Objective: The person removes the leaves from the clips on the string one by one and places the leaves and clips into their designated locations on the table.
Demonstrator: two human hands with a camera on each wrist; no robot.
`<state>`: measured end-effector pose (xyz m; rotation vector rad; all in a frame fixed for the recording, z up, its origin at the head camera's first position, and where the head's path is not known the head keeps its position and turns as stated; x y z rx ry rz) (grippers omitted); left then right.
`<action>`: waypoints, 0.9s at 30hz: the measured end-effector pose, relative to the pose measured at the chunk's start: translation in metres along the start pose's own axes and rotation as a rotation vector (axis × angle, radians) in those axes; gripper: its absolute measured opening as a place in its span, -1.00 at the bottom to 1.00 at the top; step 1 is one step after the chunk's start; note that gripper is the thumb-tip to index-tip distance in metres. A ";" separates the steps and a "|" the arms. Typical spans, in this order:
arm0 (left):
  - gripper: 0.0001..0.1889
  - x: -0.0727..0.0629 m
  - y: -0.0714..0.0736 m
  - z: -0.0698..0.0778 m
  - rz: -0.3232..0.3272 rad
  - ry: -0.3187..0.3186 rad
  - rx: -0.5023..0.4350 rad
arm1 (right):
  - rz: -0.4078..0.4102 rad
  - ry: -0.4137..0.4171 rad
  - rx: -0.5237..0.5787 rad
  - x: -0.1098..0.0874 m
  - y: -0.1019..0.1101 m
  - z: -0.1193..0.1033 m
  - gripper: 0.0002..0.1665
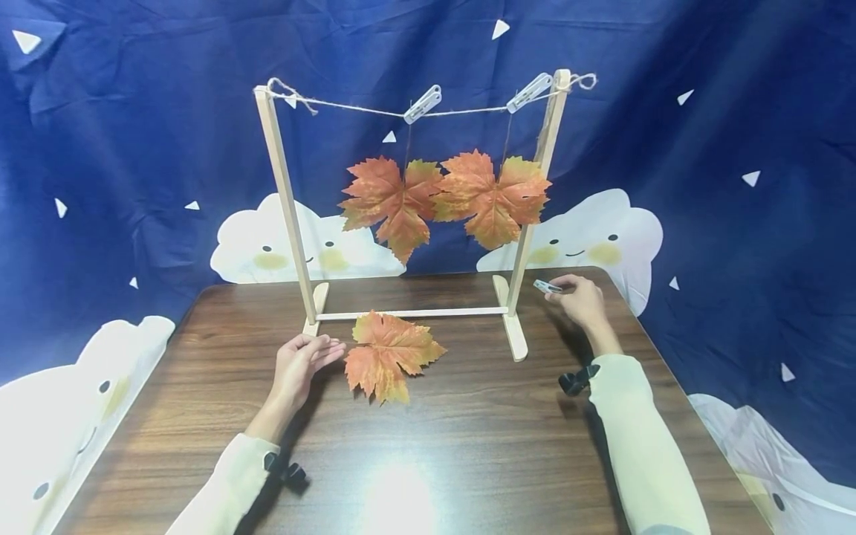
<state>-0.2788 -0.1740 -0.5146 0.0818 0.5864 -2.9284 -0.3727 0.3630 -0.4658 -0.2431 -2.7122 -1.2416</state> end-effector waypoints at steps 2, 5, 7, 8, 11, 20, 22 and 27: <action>-0.92 0.000 0.003 -0.003 0.003 0.007 0.019 | -0.014 -0.011 0.008 0.001 -0.003 0.003 -0.56; -0.87 0.000 0.006 -0.006 0.009 0.018 0.077 | -0.033 -0.024 0.011 0.003 -0.008 0.007 -0.54; -0.87 0.001 0.009 -0.006 0.015 0.021 0.165 | -0.040 -0.027 0.010 0.003 -0.010 0.009 -0.54; -0.90 0.001 0.010 -0.005 0.016 0.022 0.223 | -0.042 -0.026 0.001 0.004 -0.011 0.010 -0.53; -0.97 0.000 0.013 -0.002 0.004 0.016 0.429 | -0.048 -0.024 -0.016 0.003 -0.014 0.010 -0.53; -0.98 -0.004 0.017 0.006 -0.093 -0.102 1.035 | -0.067 -0.013 -0.042 0.005 -0.024 0.010 -0.53; -0.95 -0.005 0.016 0.006 -0.110 -0.139 1.117 | -0.064 -0.014 -0.047 0.006 -0.025 0.011 -0.54; -0.90 -0.008 0.012 0.006 -0.150 -0.201 1.253 | -0.070 -0.027 -0.053 0.007 -0.029 0.015 -0.57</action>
Point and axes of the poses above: each hand's wrist, its own x-axis towards the middle knuckle, its own y-axis out of the back of the hand, z = x × y, the point moved 5 cm from there along x, towards the middle knuckle, and after that the axes turned 1 degree about y, right-handed, at the moved point
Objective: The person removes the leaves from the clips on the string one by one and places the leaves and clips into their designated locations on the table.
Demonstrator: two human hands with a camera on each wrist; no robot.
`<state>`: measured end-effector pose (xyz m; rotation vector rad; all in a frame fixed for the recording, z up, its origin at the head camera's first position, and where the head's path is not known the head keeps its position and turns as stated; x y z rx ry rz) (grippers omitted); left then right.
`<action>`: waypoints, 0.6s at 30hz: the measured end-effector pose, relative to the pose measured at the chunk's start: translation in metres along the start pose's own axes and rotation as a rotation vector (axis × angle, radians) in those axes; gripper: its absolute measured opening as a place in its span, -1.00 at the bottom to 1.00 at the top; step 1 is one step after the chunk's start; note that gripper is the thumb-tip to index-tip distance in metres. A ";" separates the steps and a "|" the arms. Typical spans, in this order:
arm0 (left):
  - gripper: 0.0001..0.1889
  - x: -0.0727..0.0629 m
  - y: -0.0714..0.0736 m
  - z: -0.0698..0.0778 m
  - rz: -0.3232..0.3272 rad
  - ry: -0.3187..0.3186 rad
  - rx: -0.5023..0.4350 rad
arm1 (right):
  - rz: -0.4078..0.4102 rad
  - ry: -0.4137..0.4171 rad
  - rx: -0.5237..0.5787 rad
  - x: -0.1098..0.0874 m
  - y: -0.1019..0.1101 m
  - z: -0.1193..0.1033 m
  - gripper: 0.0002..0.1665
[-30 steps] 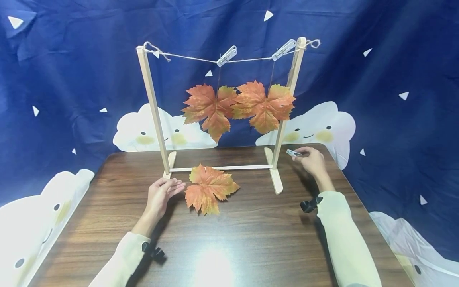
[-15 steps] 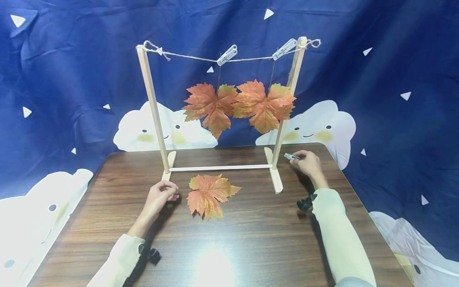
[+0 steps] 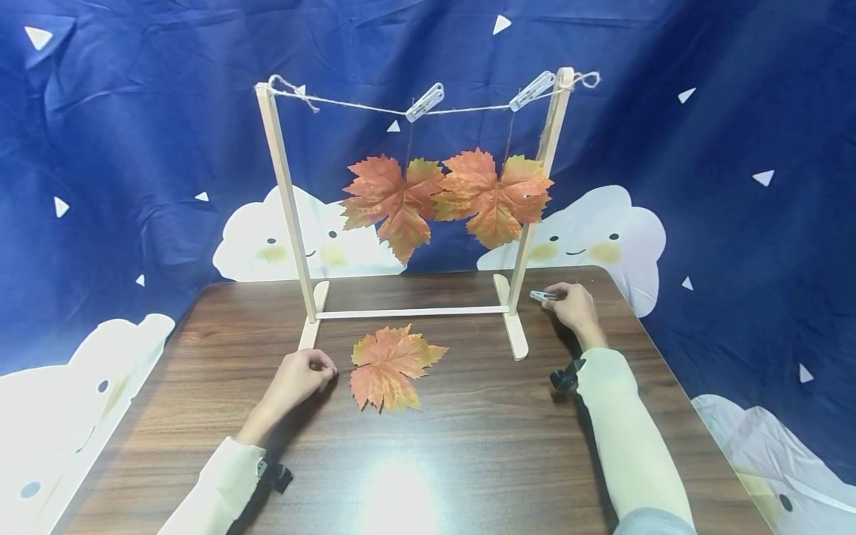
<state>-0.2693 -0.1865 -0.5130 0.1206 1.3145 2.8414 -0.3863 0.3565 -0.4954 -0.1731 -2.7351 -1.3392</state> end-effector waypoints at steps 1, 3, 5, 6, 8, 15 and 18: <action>-0.90 -0.001 0.000 0.001 -0.008 -0.005 0.017 | -0.004 -0.005 -0.002 0.000 -0.001 0.000 -0.57; -0.90 -0.002 -0.001 0.003 -0.017 -0.019 0.047 | -0.016 -0.017 -0.011 0.000 -0.002 0.001 -0.57; -0.89 -0.004 -0.001 0.005 -0.024 -0.026 0.075 | -0.029 -0.030 -0.021 0.000 -0.003 0.001 -0.57; -0.89 -0.005 -0.001 0.007 -0.027 -0.031 0.084 | -0.035 -0.035 -0.024 0.000 -0.004 0.001 -0.57; -0.88 -0.007 0.000 0.009 -0.034 -0.037 0.103 | -0.048 -0.048 -0.030 0.000 -0.006 0.002 -0.56; -0.92 -0.007 -0.002 0.010 -0.050 -0.089 0.147 | -0.060 -0.059 -0.049 0.001 -0.012 0.005 -0.55; -0.93 -0.007 -0.002 0.010 -0.050 -0.097 0.159 | -0.062 -0.060 -0.047 0.002 -0.013 0.006 -0.52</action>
Point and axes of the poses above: each hand's wrist, its own x-axis towards the middle knuckle, its own y-axis out of the back of the hand, z = x × y, the point moved 5 cm from there along x, towards the middle knuckle, and after that the axes turned 1 degree about y, right-handed, at the moved point
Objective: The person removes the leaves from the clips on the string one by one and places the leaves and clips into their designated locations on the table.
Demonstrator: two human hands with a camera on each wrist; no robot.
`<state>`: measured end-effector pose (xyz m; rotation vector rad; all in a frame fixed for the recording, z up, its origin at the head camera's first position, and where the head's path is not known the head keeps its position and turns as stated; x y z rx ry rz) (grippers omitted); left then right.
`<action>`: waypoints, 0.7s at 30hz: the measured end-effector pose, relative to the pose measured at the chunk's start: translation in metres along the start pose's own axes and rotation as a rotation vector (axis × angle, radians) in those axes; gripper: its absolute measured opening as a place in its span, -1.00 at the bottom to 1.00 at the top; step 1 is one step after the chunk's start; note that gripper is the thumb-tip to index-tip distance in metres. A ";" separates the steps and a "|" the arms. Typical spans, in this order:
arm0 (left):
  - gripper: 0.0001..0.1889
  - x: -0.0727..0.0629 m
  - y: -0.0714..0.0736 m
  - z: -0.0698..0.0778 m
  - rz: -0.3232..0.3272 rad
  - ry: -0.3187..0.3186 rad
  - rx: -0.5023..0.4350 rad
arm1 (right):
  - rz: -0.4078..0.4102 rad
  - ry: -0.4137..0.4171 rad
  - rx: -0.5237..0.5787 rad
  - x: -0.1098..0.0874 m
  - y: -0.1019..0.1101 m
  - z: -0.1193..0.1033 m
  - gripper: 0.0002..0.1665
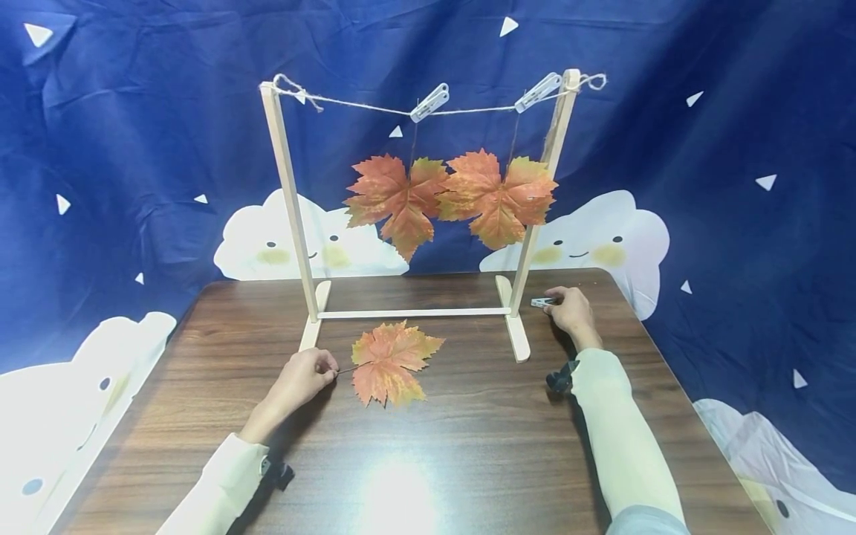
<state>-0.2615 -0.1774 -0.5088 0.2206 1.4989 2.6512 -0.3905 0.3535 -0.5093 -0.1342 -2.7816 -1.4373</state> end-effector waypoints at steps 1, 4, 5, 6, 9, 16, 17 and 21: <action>-0.92 0.000 0.000 0.000 0.000 -0.004 0.005 | -0.002 0.000 0.000 0.000 0.000 0.000 -0.51; -0.88 -0.001 0.001 0.002 0.006 -0.027 0.017 | -0.005 0.000 0.005 -0.001 0.000 -0.001 -0.49; -0.86 -0.002 0.001 0.002 0.008 -0.035 0.021 | -0.006 0.000 0.005 -0.002 0.000 -0.001 -0.49; -0.85 -0.002 0.001 0.003 0.009 -0.041 0.025 | -0.006 -0.002 0.006 -0.003 0.000 -0.001 -0.49; -0.84 -0.002 0.002 0.004 0.012 -0.051 0.032 | -0.016 -0.005 0.007 -0.003 -0.001 -0.002 -0.49; -0.84 -0.002 0.003 0.005 0.028 -0.071 0.039 | -0.021 0.001 0.011 -0.002 -0.003 0.000 -0.49; -0.83 -0.002 0.003 0.005 0.028 -0.074 0.038 | -0.022 0.002 0.013 -0.002 -0.004 0.000 -0.49; -0.83 -0.002 0.003 0.005 0.031 -0.076 0.044 | -0.015 0.016 0.012 -0.002 -0.004 0.001 -0.50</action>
Point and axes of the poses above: each hand's wrist, its own x-axis towards the middle knuckle, its own y-axis out of the back of the hand, z = x × y, the point moved 5 cm from there along x, towards the middle knuckle, and after that the axes turned 1 degree about y, right-handed, at the moved point
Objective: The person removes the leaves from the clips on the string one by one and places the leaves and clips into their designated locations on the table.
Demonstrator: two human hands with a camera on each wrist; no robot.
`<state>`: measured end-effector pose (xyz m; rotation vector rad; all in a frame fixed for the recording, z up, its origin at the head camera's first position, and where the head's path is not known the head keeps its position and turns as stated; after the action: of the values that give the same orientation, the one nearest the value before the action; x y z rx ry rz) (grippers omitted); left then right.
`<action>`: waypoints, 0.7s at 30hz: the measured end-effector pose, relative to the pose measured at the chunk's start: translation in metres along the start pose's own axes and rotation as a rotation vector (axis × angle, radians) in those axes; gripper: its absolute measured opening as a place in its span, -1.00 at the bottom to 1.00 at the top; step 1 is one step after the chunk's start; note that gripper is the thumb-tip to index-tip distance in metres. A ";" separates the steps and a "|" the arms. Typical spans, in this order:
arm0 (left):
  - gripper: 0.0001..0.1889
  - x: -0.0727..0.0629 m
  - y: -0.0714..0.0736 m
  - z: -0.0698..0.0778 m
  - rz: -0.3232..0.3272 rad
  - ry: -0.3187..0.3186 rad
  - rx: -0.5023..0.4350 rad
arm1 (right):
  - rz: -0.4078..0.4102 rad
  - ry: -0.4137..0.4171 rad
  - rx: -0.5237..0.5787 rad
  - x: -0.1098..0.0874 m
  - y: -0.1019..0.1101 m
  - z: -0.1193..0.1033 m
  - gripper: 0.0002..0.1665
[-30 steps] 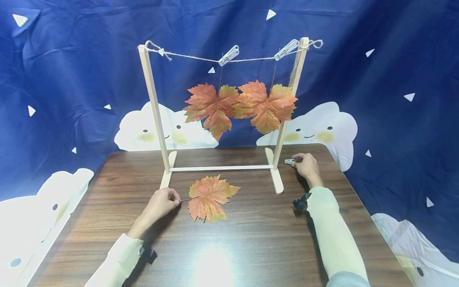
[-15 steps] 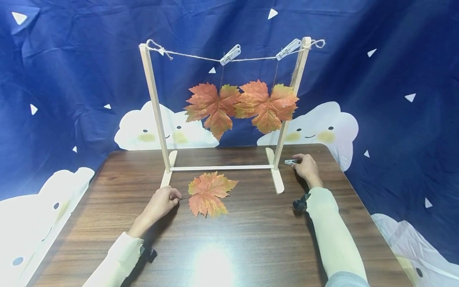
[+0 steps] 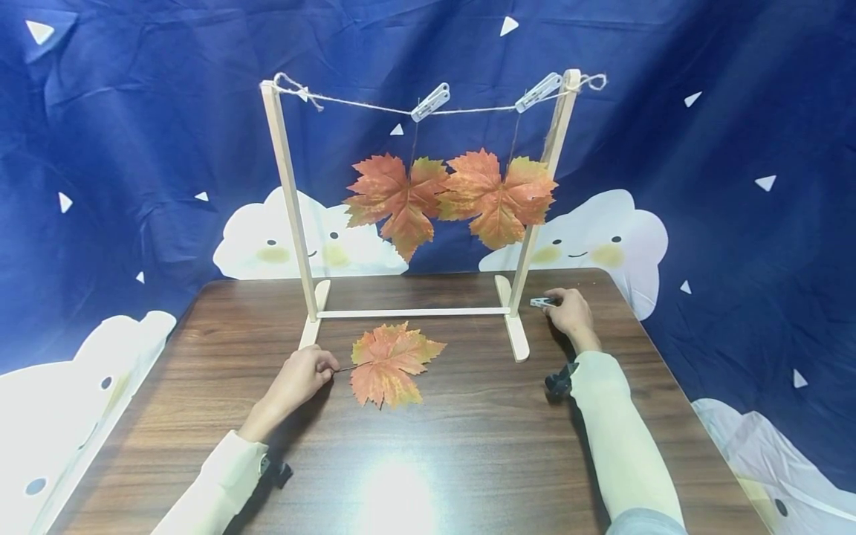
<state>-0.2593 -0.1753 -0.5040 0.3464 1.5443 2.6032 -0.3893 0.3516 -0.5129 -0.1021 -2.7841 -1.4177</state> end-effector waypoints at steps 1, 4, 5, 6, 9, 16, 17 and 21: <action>-0.83 0.000 0.000 0.000 0.001 0.002 0.001 | 0.001 0.001 0.000 0.000 0.000 0.000 -0.50; -0.83 0.001 0.000 -0.001 -0.001 0.010 0.006 | 0.011 0.007 -0.004 0.001 0.000 0.001 -0.50; -0.83 0.001 0.000 -0.001 -0.001 0.013 0.007 | 0.011 0.007 -0.002 0.001 0.000 0.001 -0.50; -0.83 0.001 0.000 -0.001 0.000 0.018 0.006 | 0.011 0.007 -0.003 0.001 0.000 0.001 -0.50; -0.84 0.000 0.001 -0.001 0.004 0.030 0.003 | 0.015 0.010 -0.006 0.001 0.001 0.001 -0.49; -0.90 0.000 0.008 -0.002 0.056 0.058 -0.012 | 0.025 -0.001 0.017 -0.001 0.002 0.000 -0.50; -0.91 0.000 0.010 -0.002 0.068 0.062 -0.016 | 0.030 -0.004 0.027 -0.001 0.003 -0.001 -0.50; -0.91 0.002 0.020 -0.004 0.109 0.081 -0.050 | 0.069 -0.001 0.057 -0.004 0.006 -0.005 -0.53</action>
<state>-0.2617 -0.1883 -0.4880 0.3340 1.5217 2.7665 -0.3851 0.3509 -0.5056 -0.1956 -2.7901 -1.3233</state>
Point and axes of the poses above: each hand's wrist, its own x-axis towards the middle knuckle, its own y-axis out of the back of the hand, z = x × y, the point moved 5 cm from there along x, towards the middle knuckle, and after that the axes turned 1 degree about y, right-handed, at the moved point
